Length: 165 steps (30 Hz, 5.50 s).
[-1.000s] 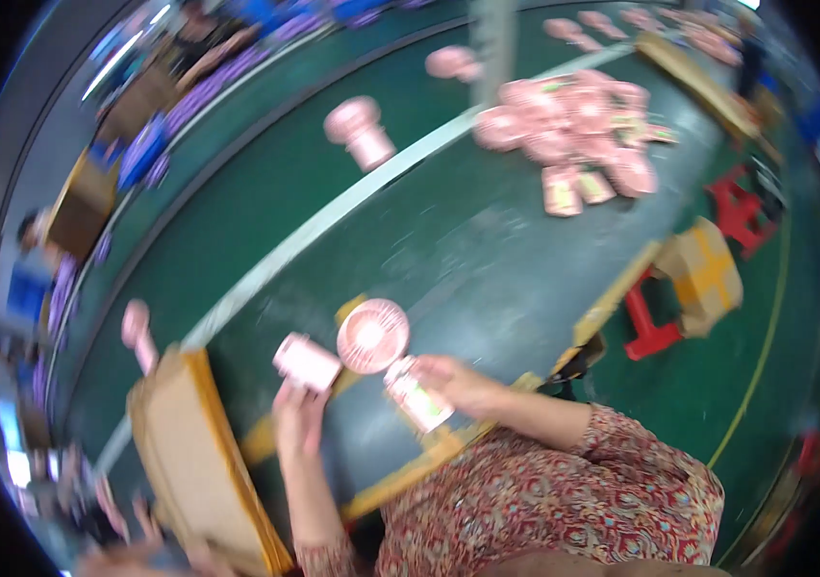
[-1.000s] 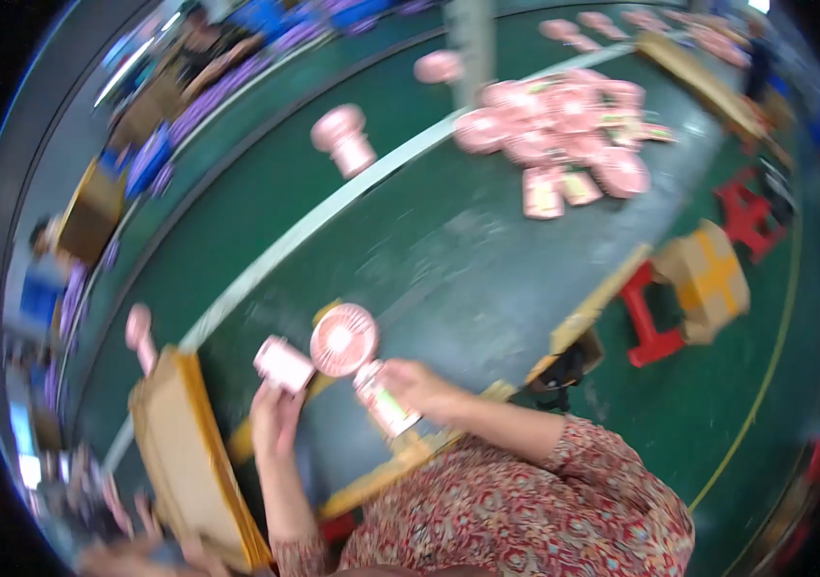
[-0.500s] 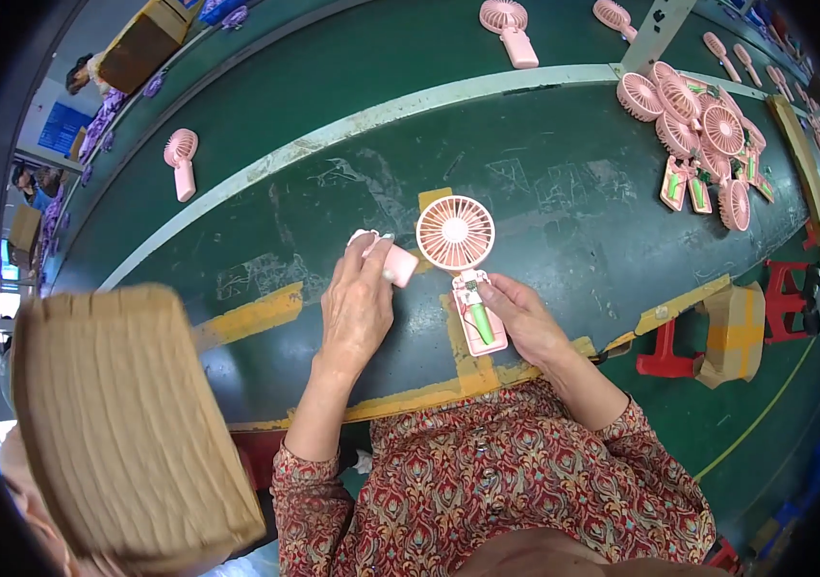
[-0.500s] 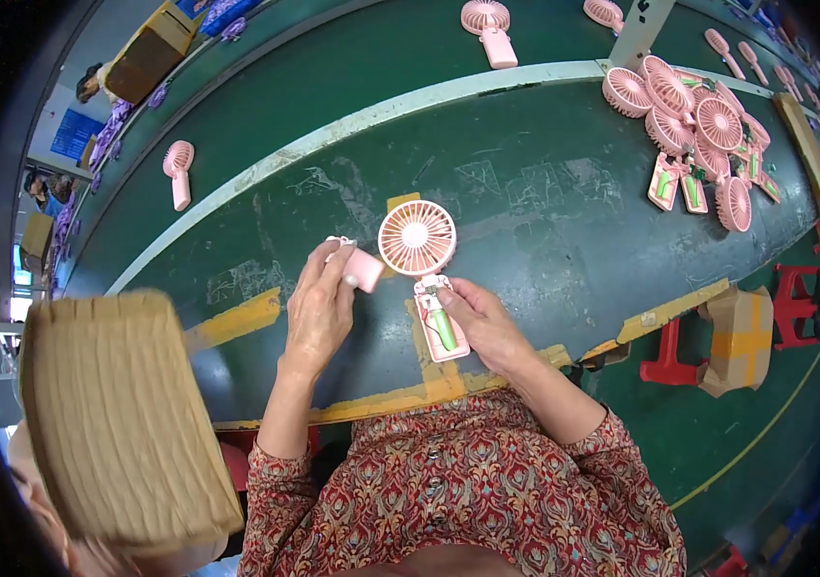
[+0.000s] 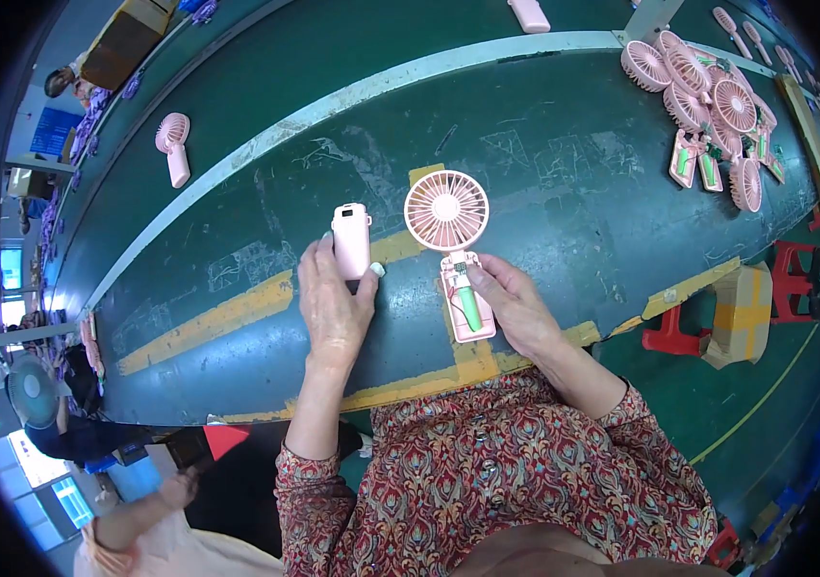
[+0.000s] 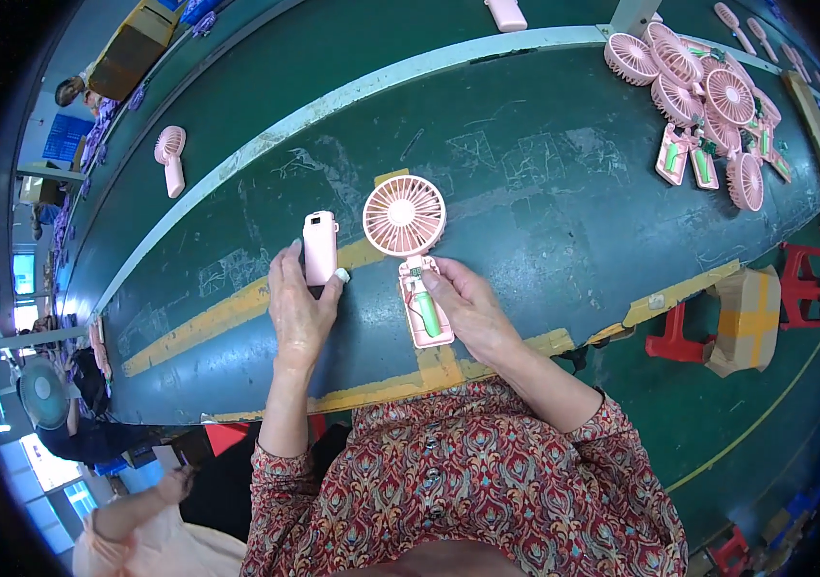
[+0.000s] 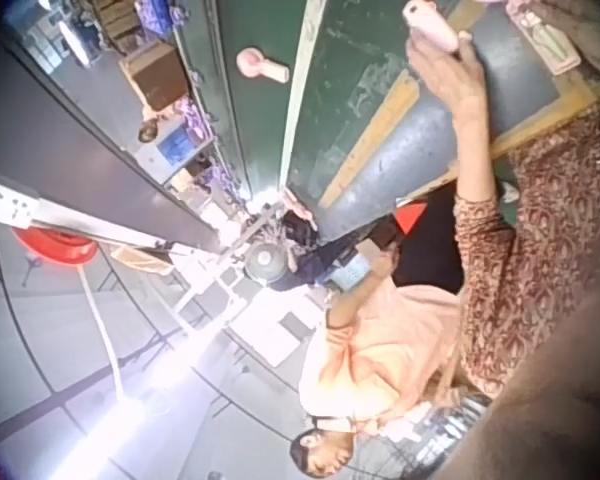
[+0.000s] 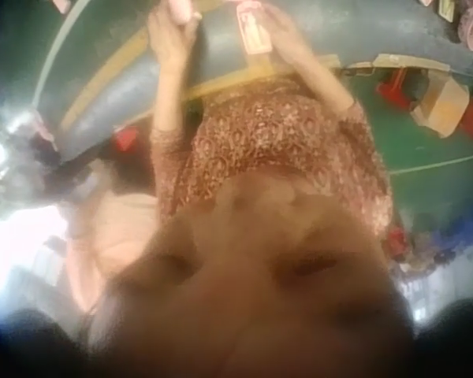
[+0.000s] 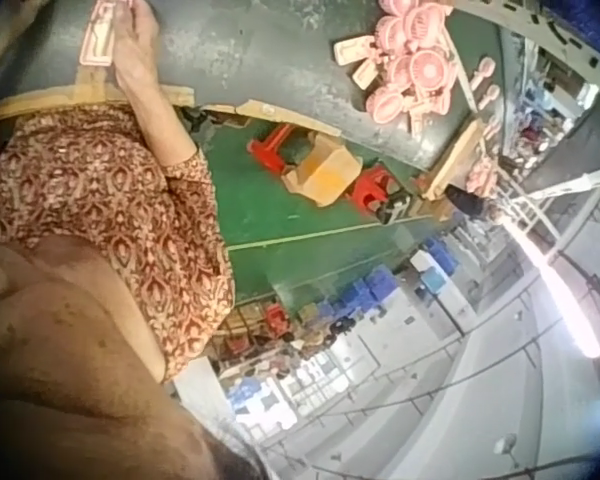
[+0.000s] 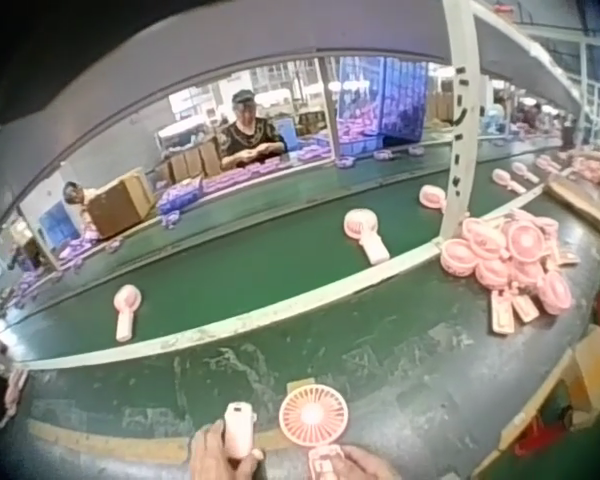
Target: The person assembles a pink fan by hand, fitting a battery-containing handle to the fan head and pressing a pink plastic cover onto the back. After testing the fan's operation, they place the completed fan onto a pile on the workbench and repeat the process.
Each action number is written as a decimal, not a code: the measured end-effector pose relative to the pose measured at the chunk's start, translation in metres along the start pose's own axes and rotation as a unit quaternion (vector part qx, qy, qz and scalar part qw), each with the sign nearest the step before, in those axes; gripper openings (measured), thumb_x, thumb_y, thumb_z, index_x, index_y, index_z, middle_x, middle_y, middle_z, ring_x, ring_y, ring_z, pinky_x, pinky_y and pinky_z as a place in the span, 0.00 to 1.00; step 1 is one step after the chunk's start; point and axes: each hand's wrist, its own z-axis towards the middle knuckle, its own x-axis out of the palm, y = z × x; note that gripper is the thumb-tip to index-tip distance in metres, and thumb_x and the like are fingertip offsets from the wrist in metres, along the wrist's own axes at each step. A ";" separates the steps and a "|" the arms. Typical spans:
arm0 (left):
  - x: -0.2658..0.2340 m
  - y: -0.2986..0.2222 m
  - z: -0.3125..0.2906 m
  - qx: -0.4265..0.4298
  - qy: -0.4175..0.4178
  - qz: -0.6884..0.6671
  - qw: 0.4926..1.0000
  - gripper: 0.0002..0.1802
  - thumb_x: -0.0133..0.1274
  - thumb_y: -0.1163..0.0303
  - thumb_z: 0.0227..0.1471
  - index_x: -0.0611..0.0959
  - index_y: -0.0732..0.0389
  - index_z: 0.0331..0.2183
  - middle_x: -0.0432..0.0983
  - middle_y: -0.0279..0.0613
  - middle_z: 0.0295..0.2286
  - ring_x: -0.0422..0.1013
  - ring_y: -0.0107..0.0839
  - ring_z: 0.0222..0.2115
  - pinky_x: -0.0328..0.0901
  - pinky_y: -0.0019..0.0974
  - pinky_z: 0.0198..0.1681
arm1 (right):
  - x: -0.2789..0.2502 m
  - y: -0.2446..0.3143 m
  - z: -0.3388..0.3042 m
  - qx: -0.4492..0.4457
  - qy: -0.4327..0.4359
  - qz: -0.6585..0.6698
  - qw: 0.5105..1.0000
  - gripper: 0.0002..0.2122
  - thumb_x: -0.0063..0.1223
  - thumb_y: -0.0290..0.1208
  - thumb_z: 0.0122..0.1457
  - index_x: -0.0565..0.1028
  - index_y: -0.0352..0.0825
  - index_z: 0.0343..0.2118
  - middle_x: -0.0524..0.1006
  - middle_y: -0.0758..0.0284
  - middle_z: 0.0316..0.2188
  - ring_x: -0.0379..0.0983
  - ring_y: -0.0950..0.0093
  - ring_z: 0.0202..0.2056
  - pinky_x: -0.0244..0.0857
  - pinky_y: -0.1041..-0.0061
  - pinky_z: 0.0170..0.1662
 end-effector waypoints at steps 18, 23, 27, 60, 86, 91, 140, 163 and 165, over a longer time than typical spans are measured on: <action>-0.031 -0.057 -0.054 -0.071 0.182 -0.283 0.939 0.29 0.57 0.69 0.43 0.64 0.67 0.45 0.76 0.48 0.24 0.74 0.34 0.21 0.69 0.35 0.26 | 0.008 -0.003 0.001 -0.026 -0.012 -0.019 0.999 0.16 0.40 0.33 0.64 0.65 0.29 0.50 0.73 0.68 0.40 0.69 0.84 0.40 0.65 0.83 0.43; -0.027 -0.070 -0.059 -0.025 0.198 -0.222 0.954 0.31 0.54 0.70 0.45 0.62 0.66 0.50 0.76 0.49 0.24 0.75 0.38 0.22 0.70 0.38 0.26 | 0.007 -0.006 0.002 -0.041 -0.018 -0.029 0.999 0.16 0.38 0.32 0.64 0.64 0.28 0.51 0.72 0.68 0.40 0.68 0.83 0.40 0.64 0.82 0.43; -0.019 -0.068 -0.062 0.039 0.159 -0.159 0.974 0.36 0.55 0.66 0.43 0.61 0.68 0.53 0.75 0.52 0.21 0.75 0.44 0.19 0.69 0.43 0.23 | 0.008 -0.008 0.002 -0.061 -0.024 -0.069 0.995 0.17 0.38 0.33 0.65 0.63 0.28 0.52 0.72 0.69 0.37 0.69 0.85 0.35 0.66 0.84 0.37; -0.006 -0.070 -0.061 0.131 0.113 -0.107 0.979 0.35 0.58 0.67 0.38 0.69 0.77 0.47 0.73 0.46 0.13 0.72 0.36 0.11 0.67 0.37 0.16 | 0.012 0.011 -0.009 -0.023 0.032 -0.062 0.997 0.22 0.38 0.32 0.62 0.56 0.32 0.58 0.66 0.65 0.48 0.62 0.78 0.48 0.58 0.77 0.51; -0.001 -0.066 -0.073 0.114 0.156 -0.149 0.970 0.36 0.49 0.57 0.48 0.64 0.79 0.49 0.73 0.55 0.17 0.70 0.49 0.15 0.65 0.49 0.18 | 0.024 -0.005 -0.008 -0.033 -0.026 -0.050 0.998 0.17 0.41 0.31 0.63 0.63 0.29 0.53 0.72 0.64 0.44 0.69 0.78 0.43 0.65 0.77 0.46; -0.016 -0.066 -0.070 0.132 0.140 -0.131 0.972 0.33 0.49 0.59 0.48 0.65 0.78 0.46 0.73 0.54 0.17 0.71 0.47 0.16 0.66 0.47 0.18 | 0.032 -0.007 -0.009 -0.029 -0.041 -0.019 0.999 0.17 0.39 0.30 0.64 0.62 0.31 0.53 0.72 0.64 0.43 0.69 0.78 0.42 0.65 0.78 0.45; -0.009 -0.065 -0.068 0.087 0.109 -0.112 0.984 0.37 0.53 0.56 0.47 0.63 0.72 0.52 0.72 0.56 0.27 0.73 0.48 0.23 0.69 0.44 0.24 | 0.024 -0.005 0.006 -0.033 0.034 0.020 0.999 0.15 0.43 0.32 0.63 0.66 0.28 0.49 0.73 0.64 0.41 0.71 0.78 0.40 0.66 0.78 0.44; -0.007 -0.064 -0.066 0.088 0.098 -0.143 0.981 0.33 0.52 0.61 0.46 0.66 0.72 0.50 0.73 0.57 0.24 0.72 0.50 0.20 0.68 0.46 0.22 | 0.026 -0.006 -0.002 -0.031 0.019 0.030 0.999 0.16 0.43 0.28 0.62 0.63 0.28 0.52 0.72 0.64 0.44 0.69 0.77 0.43 0.65 0.78 0.47; -0.012 -0.065 -0.064 0.081 0.114 -0.166 0.976 0.33 0.53 0.61 0.44 0.66 0.70 0.50 0.74 0.55 0.24 0.72 0.50 0.21 0.68 0.46 0.23 | 0.023 -0.006 -0.005 -0.032 0.005 0.031 0.999 0.17 0.43 0.27 0.62 0.62 0.28 0.53 0.71 0.64 0.46 0.68 0.76 0.46 0.63 0.77 0.49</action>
